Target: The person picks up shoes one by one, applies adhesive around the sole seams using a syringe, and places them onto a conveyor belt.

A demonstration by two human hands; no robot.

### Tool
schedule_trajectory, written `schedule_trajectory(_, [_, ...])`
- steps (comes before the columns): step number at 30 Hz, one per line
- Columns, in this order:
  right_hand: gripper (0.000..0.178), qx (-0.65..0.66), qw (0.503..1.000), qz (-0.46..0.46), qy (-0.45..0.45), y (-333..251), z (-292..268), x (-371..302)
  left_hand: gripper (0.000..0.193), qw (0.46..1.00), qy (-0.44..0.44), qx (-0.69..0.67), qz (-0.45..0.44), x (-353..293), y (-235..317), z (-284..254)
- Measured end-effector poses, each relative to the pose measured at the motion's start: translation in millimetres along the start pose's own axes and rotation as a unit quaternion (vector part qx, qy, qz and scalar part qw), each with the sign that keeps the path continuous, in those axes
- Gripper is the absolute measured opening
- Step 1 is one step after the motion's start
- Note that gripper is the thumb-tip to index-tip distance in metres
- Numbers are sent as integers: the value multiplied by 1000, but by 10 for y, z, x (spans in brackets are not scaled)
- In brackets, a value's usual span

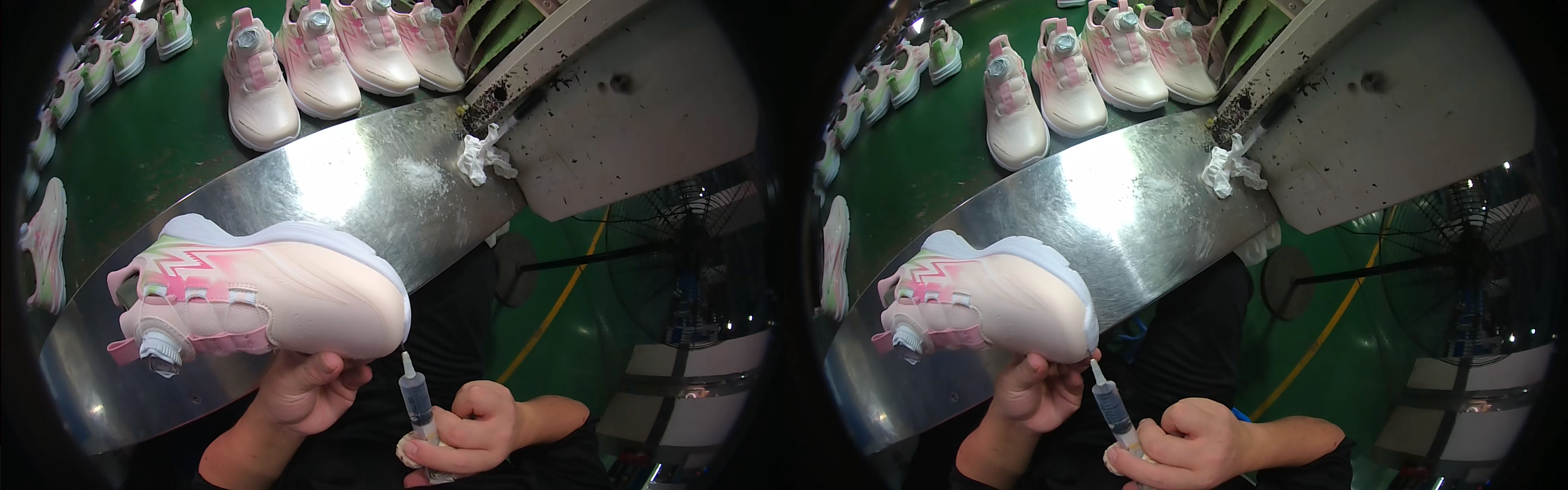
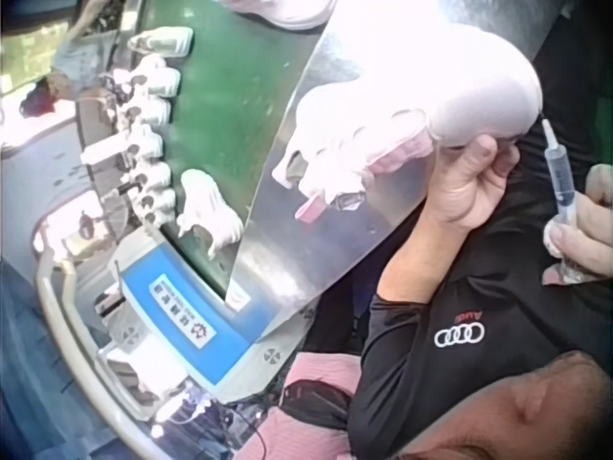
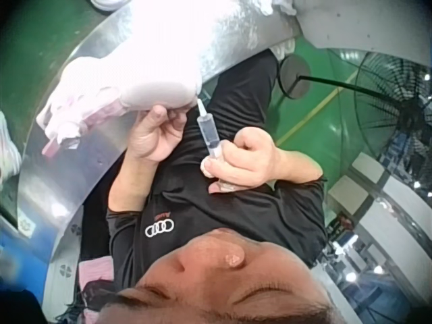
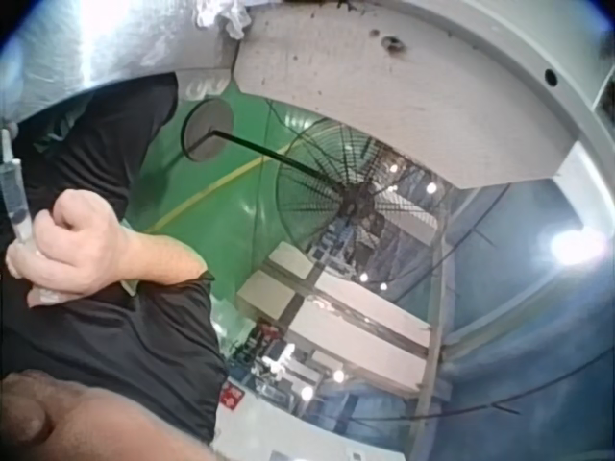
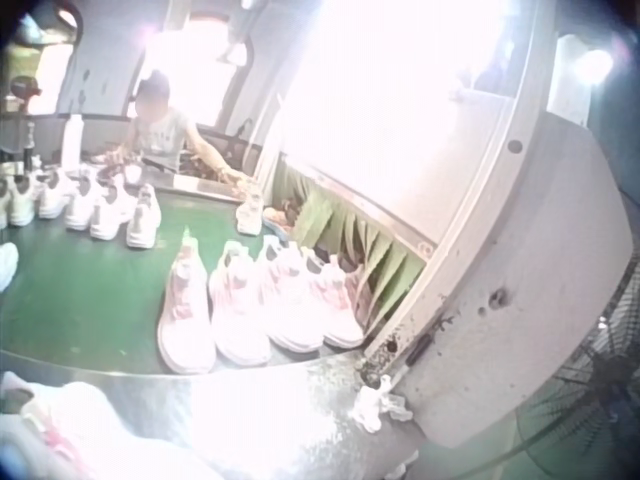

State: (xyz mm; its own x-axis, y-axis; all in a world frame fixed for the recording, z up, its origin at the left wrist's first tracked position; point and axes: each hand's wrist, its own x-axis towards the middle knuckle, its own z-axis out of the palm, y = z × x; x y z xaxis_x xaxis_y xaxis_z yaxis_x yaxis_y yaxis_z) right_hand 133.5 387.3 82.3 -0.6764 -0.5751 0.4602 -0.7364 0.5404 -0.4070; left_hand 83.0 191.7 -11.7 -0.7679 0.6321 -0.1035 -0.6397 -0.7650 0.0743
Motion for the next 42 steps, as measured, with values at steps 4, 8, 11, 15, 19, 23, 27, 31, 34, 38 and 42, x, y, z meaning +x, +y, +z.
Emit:
schedule_trajectory(4, [32, 1, 1000, -3, 4, -2, 17, -6, 41, 1000, 0, 7, -2, 5, 15, 32])
schedule_trajectory(8, [32, 5, 1000, 0, 5, 10, 19, -9, 41, 1000, 10, 15, -4, 23, 17, 49])
schedule_trajectory(11, [33, 4, 1000, -1, 11, 25, 36, -21, 40, 1000, 13, 21, -5, 46, 23, 83])
schedule_trajectory(15, [33, 7, 1000, -2, -1, 41, 27, -20, 39, 999, 14, 29, -9, 54, 42, 96])
schedule_trajectory(19, [33, 13, 999, -4, -30, 34, -13, -16, 38, 999, 27, 31, -19, 42, 57, 99])
schedule_trajectory(23, [37, 61, 997, -8, 40, 60, -76, -113, 49, 1000, 17, 18, -6, 36, 27, 97])
schedule_trajectory(27, [65, 118, 989, 66, 56, 405, -216, -202, 65, 1000, 0, -2, -31, -90, 57, -157])
schedule_trajectory(31, [72, 212, 942, 256, 50, 918, -105, -404, 41, 998, 45, -41, -16, -144, 10, 9])
schedule_trajectory(34, [79, 320, 883, 313, 145, 1052, 30, -573, 40, 998, 34, -50, -33, -75, -35, 59])
schedule_trajectory(38, [80, 306, 910, 271, 71, 939, -85, -591, 42, 999, 7, -33, -15, -85, -35, -27])
schedule_trajectory(42, [77, 534, 804, 203, 162, 529, -235, -649, 43, 999, 39, -22, -21, -33, -59, 49])
